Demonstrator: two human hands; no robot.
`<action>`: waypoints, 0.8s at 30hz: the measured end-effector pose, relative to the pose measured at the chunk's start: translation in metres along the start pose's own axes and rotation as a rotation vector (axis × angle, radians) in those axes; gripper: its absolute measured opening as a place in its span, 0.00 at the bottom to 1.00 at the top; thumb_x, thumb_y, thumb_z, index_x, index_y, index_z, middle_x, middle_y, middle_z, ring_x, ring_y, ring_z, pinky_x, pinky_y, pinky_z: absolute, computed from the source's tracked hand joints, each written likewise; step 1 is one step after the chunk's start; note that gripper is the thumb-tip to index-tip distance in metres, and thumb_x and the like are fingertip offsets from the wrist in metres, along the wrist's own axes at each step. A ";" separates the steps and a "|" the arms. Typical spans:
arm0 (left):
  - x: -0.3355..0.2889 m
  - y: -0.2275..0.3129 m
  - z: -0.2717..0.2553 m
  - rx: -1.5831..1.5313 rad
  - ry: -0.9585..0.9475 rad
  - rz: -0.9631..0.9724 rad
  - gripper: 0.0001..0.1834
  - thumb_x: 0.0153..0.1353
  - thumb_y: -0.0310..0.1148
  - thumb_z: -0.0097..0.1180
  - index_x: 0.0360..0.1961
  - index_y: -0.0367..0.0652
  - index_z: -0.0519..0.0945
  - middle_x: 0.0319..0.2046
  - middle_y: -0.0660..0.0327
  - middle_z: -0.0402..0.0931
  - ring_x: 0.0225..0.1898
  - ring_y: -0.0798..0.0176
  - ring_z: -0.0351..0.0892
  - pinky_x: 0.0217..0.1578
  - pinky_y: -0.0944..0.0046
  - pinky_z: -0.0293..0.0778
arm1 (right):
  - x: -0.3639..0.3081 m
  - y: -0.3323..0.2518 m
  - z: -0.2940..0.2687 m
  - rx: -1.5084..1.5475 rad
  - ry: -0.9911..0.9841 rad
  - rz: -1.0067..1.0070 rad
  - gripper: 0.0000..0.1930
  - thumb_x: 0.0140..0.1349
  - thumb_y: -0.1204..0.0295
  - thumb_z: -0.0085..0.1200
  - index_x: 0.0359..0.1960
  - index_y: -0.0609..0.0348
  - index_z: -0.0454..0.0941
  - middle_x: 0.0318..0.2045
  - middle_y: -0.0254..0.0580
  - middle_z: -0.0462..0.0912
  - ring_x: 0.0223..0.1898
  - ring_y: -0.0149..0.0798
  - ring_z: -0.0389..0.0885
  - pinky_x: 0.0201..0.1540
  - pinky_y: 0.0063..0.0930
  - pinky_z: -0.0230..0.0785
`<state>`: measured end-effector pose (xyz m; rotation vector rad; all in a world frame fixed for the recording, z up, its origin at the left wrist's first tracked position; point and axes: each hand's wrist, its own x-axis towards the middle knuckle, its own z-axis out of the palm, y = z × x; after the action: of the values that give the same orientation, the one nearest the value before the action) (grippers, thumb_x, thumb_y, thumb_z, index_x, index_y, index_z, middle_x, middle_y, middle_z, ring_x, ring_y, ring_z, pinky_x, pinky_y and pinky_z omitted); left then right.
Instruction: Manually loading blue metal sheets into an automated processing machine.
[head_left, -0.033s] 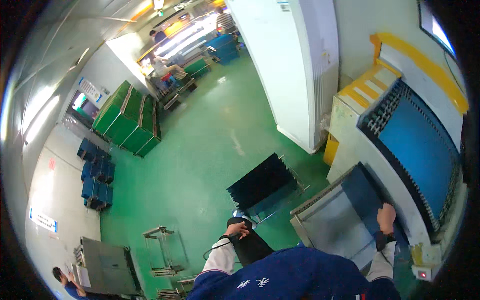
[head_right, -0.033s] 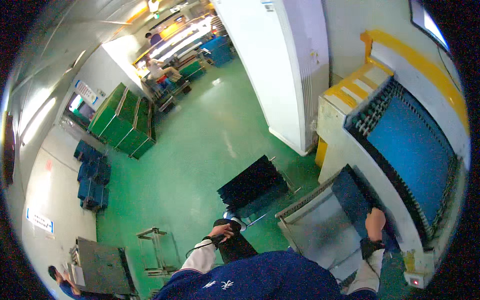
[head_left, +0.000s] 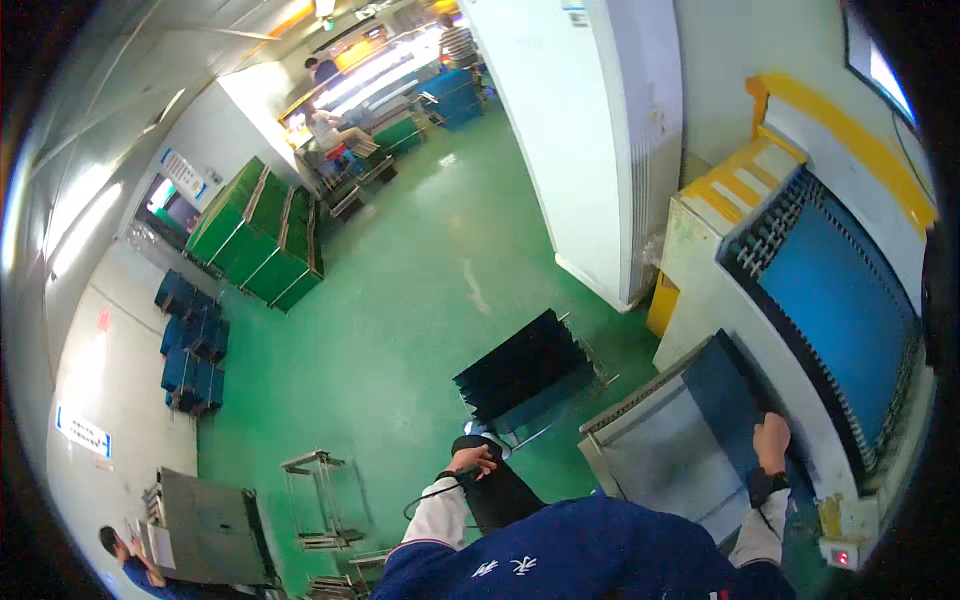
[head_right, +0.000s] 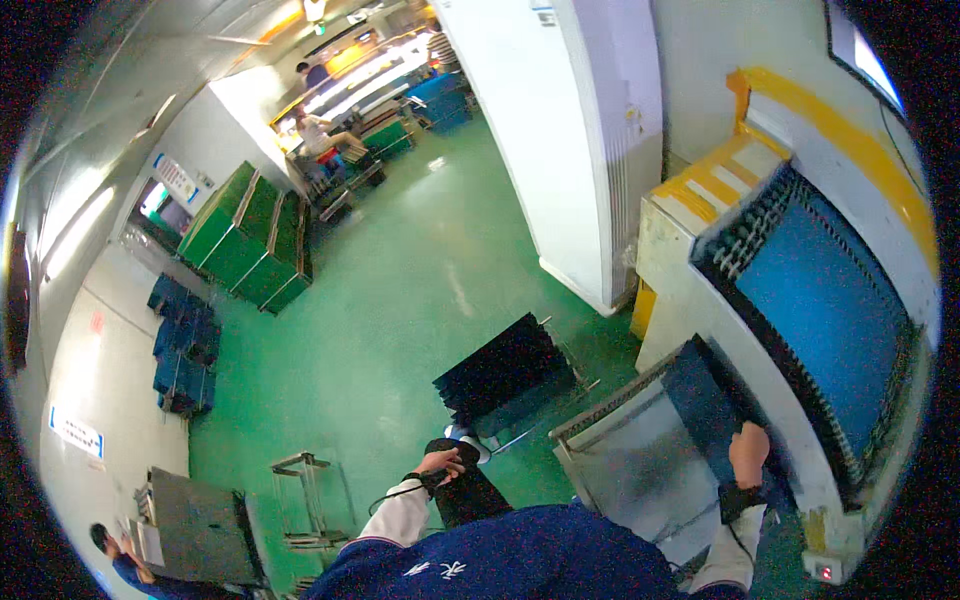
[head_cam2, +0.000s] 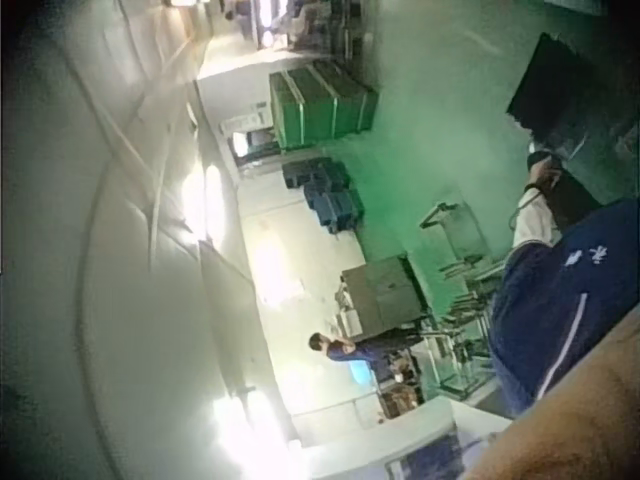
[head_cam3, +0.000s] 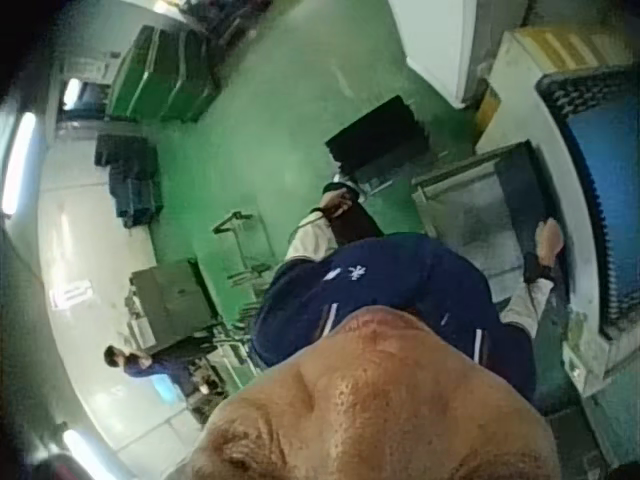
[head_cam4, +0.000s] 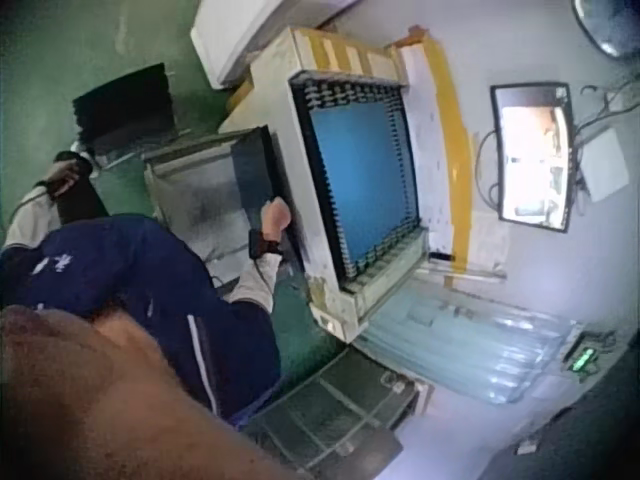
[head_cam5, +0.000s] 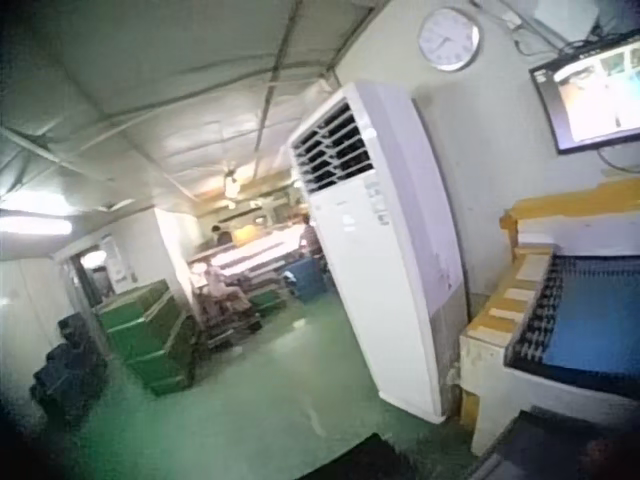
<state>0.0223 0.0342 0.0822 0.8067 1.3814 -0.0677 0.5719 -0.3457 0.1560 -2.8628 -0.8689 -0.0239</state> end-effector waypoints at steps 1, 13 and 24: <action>0.003 0.000 -0.001 0.013 -0.002 0.003 0.24 0.61 0.46 0.45 0.42 0.31 0.70 0.31 0.49 0.78 0.19 0.64 0.74 0.15 0.68 0.69 | 0.005 0.001 0.000 0.000 -0.001 0.006 0.09 0.47 0.72 0.57 0.28 0.65 0.73 0.29 0.57 0.77 0.35 0.56 0.76 0.37 0.45 0.68; 0.010 -0.005 -0.006 0.032 -0.020 -0.035 0.26 0.61 0.48 0.44 0.44 0.31 0.72 0.34 0.50 0.79 0.22 0.62 0.76 0.22 0.65 0.71 | -0.002 -0.022 -0.014 -0.069 0.054 0.140 0.15 0.48 0.71 0.59 0.38 0.63 0.75 0.32 0.53 0.79 0.38 0.51 0.77 0.39 0.41 0.69; 0.017 -0.012 -0.008 -0.096 -0.039 -0.028 0.20 0.62 0.44 0.46 0.37 0.34 0.71 0.27 0.50 0.78 0.17 0.61 0.74 0.12 0.65 0.67 | -0.002 -0.026 -0.017 -0.073 0.053 0.141 0.14 0.48 0.71 0.59 0.36 0.65 0.75 0.34 0.53 0.79 0.39 0.51 0.77 0.40 0.41 0.68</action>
<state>0.0135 0.0372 0.0619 0.7024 1.3496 -0.0386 0.5566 -0.3280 0.1765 -2.9690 -0.6680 -0.1180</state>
